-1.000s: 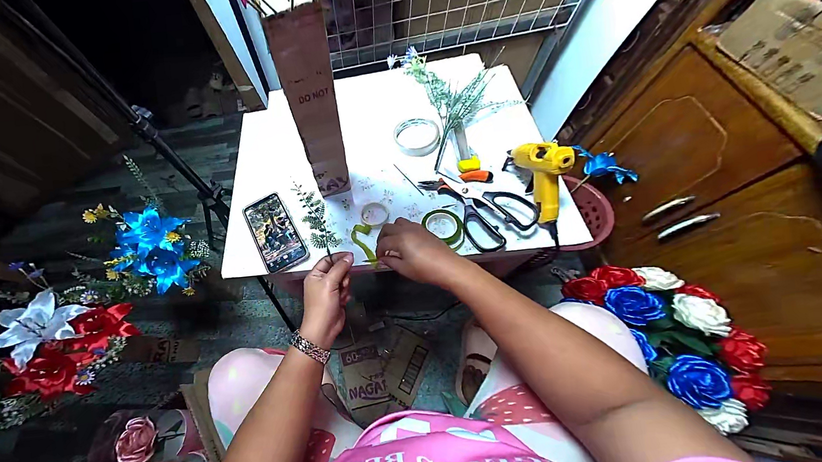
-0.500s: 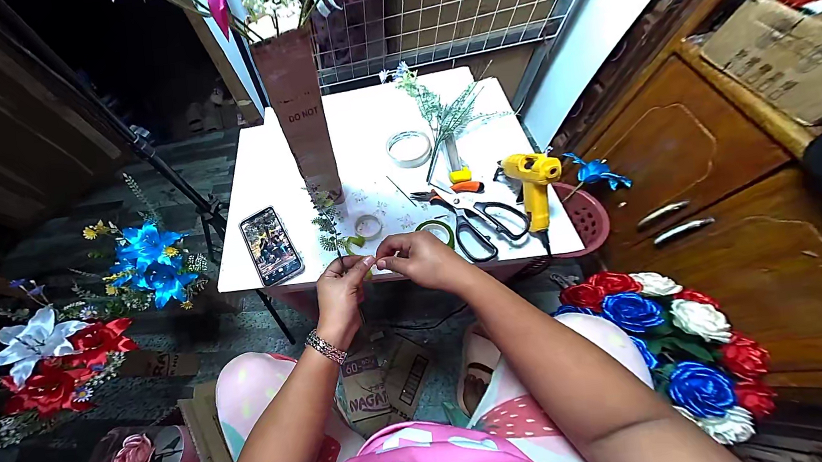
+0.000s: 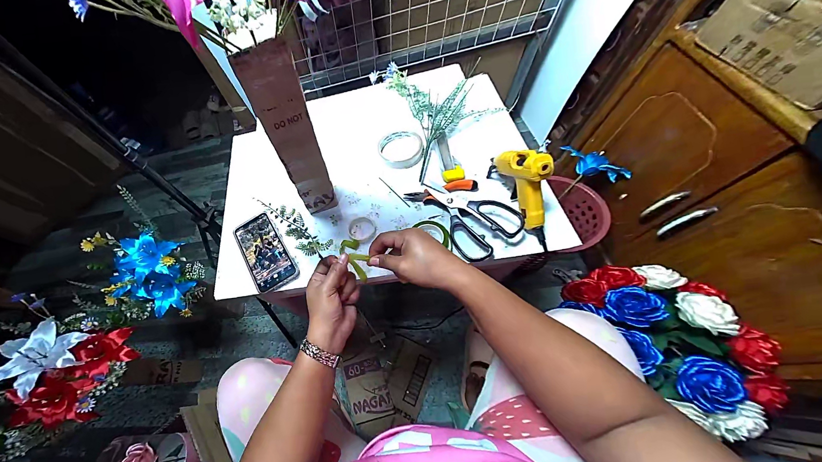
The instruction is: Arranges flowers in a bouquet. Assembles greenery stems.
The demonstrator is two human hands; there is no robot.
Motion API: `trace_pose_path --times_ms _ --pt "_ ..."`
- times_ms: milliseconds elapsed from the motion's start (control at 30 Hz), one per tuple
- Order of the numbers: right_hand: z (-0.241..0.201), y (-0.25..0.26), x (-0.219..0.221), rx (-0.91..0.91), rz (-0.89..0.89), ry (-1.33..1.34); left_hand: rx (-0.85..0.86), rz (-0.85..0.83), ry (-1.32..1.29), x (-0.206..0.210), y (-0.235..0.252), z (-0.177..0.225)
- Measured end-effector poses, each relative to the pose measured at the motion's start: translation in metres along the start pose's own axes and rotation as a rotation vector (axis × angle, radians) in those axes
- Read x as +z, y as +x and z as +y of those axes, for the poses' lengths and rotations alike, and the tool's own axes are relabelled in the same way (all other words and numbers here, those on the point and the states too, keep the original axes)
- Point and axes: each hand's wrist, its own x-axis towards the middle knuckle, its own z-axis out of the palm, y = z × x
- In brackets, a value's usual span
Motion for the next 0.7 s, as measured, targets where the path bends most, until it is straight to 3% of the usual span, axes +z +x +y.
trace_pose_path --times_ms 233,700 --pt "0.012 0.002 -0.003 -0.183 0.123 0.209 0.015 -0.076 0.269 -0.001 -0.004 0.010" --pt "0.019 0.008 0.016 -0.264 0.274 0.127 0.094 -0.097 0.338 0.003 -0.003 -0.011"
